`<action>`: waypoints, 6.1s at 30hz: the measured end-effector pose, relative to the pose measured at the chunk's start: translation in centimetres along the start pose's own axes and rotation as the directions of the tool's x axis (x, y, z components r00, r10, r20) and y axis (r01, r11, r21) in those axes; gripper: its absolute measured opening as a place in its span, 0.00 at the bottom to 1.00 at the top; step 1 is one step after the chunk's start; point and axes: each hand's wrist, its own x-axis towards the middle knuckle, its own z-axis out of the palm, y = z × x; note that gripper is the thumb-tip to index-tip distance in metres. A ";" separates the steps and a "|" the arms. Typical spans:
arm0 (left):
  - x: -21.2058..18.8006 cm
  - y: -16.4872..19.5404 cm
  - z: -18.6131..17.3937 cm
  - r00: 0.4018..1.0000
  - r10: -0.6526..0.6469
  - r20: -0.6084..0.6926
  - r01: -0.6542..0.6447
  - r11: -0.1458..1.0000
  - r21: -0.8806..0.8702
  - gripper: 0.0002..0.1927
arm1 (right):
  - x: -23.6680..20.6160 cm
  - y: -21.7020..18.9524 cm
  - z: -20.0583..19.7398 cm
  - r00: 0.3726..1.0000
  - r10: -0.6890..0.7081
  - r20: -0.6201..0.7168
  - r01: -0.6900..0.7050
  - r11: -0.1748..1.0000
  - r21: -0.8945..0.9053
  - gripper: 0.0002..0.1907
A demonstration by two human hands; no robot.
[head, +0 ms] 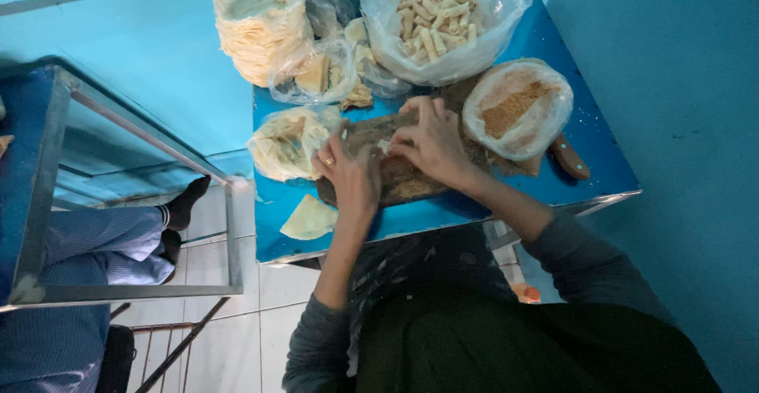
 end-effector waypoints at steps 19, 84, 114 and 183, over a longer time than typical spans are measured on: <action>1.5 -1.4 2.4 0.996 -0.054 0.073 0.046 0.993 0.110 0.09 | 1.2 -1.5 -0.1 0.999 -0.035 0.029 0.038 0.993 -0.107 0.08; -2.2 2.0 -3.8 0.998 -0.065 0.004 0.065 0.992 0.104 0.08 | 1.4 -3.3 -2.4 0.981 -0.177 0.080 0.148 0.947 0.286 0.13; 0.5 -0.2 -3.0 0.994 -0.090 0.066 0.094 0.994 -0.053 0.18 | 0.2 -4.5 -1.3 0.991 -0.097 0.090 0.086 0.989 0.122 0.09; -5.9 -2.8 -12.5 0.880 -0.424 0.214 0.429 0.903 0.024 0.07 | 2.2 -4.6 -7.6 0.950 0.308 -0.049 -0.247 0.839 0.484 0.27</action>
